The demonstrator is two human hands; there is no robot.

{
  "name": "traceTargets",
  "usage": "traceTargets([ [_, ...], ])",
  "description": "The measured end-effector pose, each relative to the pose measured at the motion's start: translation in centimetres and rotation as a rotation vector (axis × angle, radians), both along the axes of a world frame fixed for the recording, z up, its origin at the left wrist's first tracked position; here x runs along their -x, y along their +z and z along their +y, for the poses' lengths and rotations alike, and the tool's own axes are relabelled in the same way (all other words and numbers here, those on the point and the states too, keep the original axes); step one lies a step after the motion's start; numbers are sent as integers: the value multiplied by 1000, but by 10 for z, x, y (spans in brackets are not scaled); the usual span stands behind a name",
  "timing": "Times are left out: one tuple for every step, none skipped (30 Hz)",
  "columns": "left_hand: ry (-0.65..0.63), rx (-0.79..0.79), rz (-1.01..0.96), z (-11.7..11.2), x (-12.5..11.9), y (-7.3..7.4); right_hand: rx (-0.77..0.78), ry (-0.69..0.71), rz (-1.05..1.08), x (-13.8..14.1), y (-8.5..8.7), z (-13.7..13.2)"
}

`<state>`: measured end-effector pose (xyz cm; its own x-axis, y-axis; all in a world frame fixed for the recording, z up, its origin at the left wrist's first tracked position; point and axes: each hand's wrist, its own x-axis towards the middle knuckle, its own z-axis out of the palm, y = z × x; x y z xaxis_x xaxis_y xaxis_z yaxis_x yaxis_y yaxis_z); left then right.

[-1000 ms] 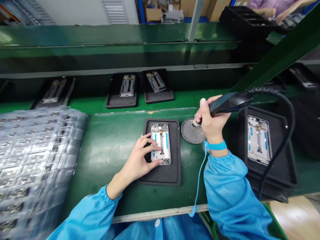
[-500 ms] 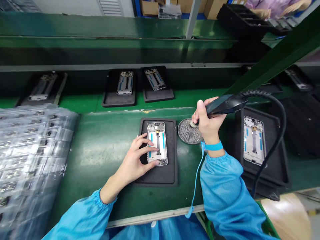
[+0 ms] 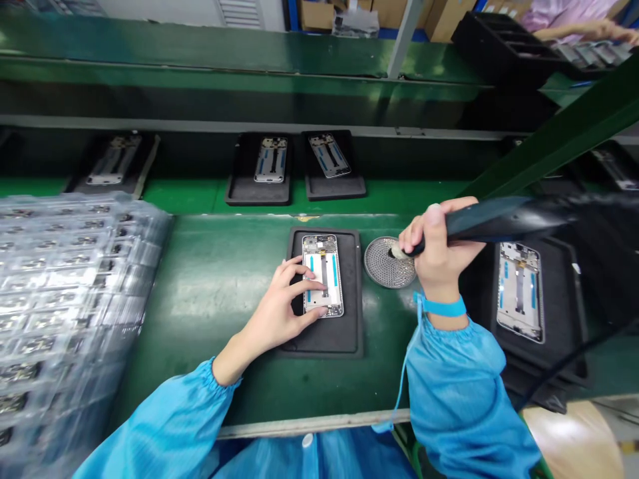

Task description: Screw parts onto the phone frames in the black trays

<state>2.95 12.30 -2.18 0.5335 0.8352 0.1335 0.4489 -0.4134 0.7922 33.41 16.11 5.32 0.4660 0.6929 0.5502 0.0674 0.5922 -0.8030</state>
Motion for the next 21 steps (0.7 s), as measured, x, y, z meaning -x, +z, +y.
traceTargets([
  [-7, 8, 1, 0, -1, 1, -10, 36, 7, 8, 5, -7],
  [-12, 15, 1, -1, -2, 2, -19, 92, 17, 17, 9, -15],
  [-13, 21, 1, -1, -3, 3, -21, 167, 28, 28, 11, -23],
  [-12, 26, 0, -1, -4, 4, -21, 257, 39, 40, 13, -32],
  [-10, 30, 0, -2, -5, 5, -19, 353, 48, 51, 13, -40],
  [-6, 31, 0, -2, -6, 5, -10, 437, 56, 61, 12, -46],
  [-3, 31, 0, -2, -7, 6, -1, 509, 61, 70, 9, -52],
  [-1, 31, 0, -2, -7, 6, 12, 564, 62, 77, 6, -56],
  [0, 30, 0, -2, -8, 6, 24, 603, 62, 81, 3, -58],
  [1, 28, -2, -2, -9, 7, 30, 632, 62, 84, 0, -59],
  [0, 27, -4, -2, -9, 7, 32, 654, 64, 85, -3, -59],
  [-1, 26, -7, -2, -10, 7, 31, 671, 67, 86, -5, -59],
  [-2, 25, -10, -2, -10, 6, 27, 681, 71, 86, -6, -58],
  [-4, 23, -14, -2, -10, 6, 23, 686, 78, 86, -7, -58],
  [-5, 22, -18, -2, -11, 6, 21, 684, 88, 86, -7, -58],
  [-7, 21, -22, -2, -11, 6, 22, 680, 99, 87, -7, -58],
  [-7, 22, -25, -2, -11, 6, 24, 675, 109, 87, -6, -59],
  [-6, 23, -27, -2, -11, 6, 24, 672, 116, 88, -5, -60],
  [-6, 27, -28, -2, -11, 6, 27, 668, 121, 89, -4, -60],
  [-4, 32, -28, -2, -11, 7, 29, 664, 121, 90, -3, -61],
  [-2, 37, -28, -3, -11, 7, 29, 660, 115, 91, -3, -61],
])
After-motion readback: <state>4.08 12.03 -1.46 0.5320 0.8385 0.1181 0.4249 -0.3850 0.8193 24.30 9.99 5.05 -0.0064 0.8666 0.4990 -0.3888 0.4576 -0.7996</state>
